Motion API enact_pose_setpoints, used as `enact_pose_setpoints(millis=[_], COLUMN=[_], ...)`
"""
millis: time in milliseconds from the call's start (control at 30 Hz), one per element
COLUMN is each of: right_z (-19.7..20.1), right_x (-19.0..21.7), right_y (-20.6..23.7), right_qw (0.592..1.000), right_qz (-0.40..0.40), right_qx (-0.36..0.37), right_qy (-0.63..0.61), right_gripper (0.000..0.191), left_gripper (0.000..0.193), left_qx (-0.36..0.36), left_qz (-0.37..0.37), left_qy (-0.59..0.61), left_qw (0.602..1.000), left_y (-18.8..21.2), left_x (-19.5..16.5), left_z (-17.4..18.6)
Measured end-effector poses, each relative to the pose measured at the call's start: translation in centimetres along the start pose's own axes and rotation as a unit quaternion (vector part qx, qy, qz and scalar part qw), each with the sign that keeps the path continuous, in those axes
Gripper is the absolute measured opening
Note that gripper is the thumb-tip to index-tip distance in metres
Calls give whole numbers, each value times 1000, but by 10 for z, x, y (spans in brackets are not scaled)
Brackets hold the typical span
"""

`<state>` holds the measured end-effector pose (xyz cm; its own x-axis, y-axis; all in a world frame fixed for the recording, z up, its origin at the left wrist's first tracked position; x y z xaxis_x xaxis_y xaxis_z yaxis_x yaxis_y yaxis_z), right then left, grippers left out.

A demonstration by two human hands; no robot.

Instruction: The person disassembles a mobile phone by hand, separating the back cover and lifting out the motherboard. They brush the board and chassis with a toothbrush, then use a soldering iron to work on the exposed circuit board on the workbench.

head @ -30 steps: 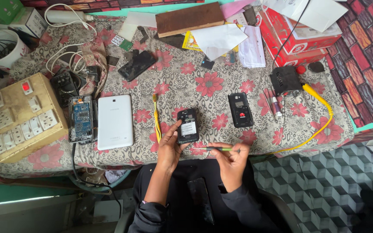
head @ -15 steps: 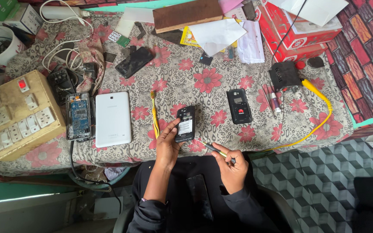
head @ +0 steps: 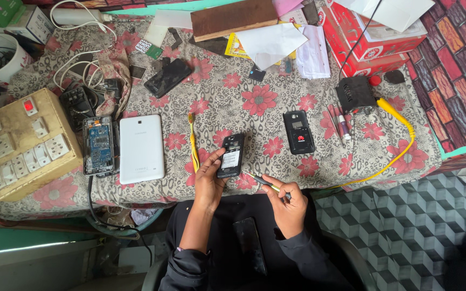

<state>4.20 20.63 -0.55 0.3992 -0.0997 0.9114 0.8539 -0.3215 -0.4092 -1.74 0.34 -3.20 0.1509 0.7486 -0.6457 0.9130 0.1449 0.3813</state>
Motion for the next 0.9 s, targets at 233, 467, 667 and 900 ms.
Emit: enact_pose_setpoints(millis=[233,467,667,900], right_z=[-1,-6,-4,0], right_x=[-3,8,28,43], right_y=[0,-8,-27,-32], right_qw=[1000,999,993,985], right_qz=[5,32,-33,8], right_qx=[-7,16,80,126], right_qy=[30,14,75,114], right_gripper=[41,38,39,24], left_gripper=[36,36,34,34], left_qx=[-10,-7,-24,-37], left_qz=[-4,-2,-28,-46], left_qy=[-8,-4,-35,-70], left_qw=[1000,1000,999,996], left_y=[1,1,-2,-2], left_x=[0,0,6,9], left_z=[-1,-1,0,-6])
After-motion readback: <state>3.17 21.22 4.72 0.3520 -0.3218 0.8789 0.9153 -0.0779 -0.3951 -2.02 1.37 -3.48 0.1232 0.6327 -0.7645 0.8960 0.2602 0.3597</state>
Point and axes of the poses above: each hand's wrist, its own y-axis away from the middle knuckle, its own z-axis out of the back of the hand, x = y × z, the point moved 1 cm from there along -y, towards the middle knuckle, and after that the axes turned 11 degrees about -x, right-handed, at the moved point
